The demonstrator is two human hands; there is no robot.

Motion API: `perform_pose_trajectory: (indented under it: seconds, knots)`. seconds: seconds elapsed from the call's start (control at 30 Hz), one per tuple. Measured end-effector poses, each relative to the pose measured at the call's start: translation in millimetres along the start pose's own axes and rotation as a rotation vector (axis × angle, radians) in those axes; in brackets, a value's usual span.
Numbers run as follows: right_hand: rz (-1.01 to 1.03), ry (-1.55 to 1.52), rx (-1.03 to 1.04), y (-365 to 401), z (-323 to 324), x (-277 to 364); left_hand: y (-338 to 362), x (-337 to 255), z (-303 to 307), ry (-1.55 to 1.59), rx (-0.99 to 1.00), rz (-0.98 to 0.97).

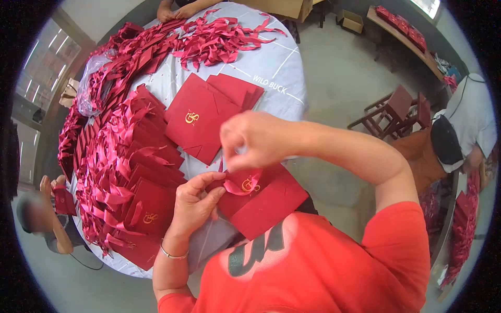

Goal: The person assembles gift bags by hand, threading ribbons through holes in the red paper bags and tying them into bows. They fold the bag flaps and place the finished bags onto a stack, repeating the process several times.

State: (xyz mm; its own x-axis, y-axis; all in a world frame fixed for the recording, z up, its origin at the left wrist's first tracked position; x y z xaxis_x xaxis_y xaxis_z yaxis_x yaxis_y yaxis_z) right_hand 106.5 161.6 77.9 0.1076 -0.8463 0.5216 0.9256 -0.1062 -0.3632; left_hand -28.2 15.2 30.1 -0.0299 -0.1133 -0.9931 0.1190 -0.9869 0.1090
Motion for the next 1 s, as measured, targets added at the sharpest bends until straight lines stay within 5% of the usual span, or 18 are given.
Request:
perform_pose_trajectory:
  seconds: [0.2,0.63,0.73,0.9,1.0]
  knots:
    - [0.101,0.393,0.027,33.0,-11.5,24.1,-3.7,8.0,-1.3,0.085,-0.026,0.048]
    - [0.098,0.441,0.093,42.7,-22.3,14.0,-8.0,13.0,-0.6,-0.118,0.002,-0.058]
    - [-0.183,-0.048,-0.064,40.1,-11.2,-0.8,-7.6,10.4,-1.5,-0.053,0.001,-0.045]
    - [-0.362,-0.307,-0.014,49.8,-18.7,-20.2,-7.8,13.7,0.8,-0.051,-0.017,0.038]
    - [-0.541,-0.721,-0.029,53.4,-25.7,-25.2,-7.8,14.1,0.2,-0.052,-0.014,0.041]
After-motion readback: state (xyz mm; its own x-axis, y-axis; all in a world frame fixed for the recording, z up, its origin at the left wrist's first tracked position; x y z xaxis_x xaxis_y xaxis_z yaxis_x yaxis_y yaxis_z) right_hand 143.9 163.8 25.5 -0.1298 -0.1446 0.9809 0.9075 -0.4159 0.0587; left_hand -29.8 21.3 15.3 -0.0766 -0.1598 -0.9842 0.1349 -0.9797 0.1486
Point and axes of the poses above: each hand's wrist, its own y-axis away from the middle knuckle, its own z-axis out of the back of the hand, x = y × z, the point moved 4 cm from there along -y, towards the middle knuckle, and after that the axes turned 10 degrees about y, right-handed, at the moved point
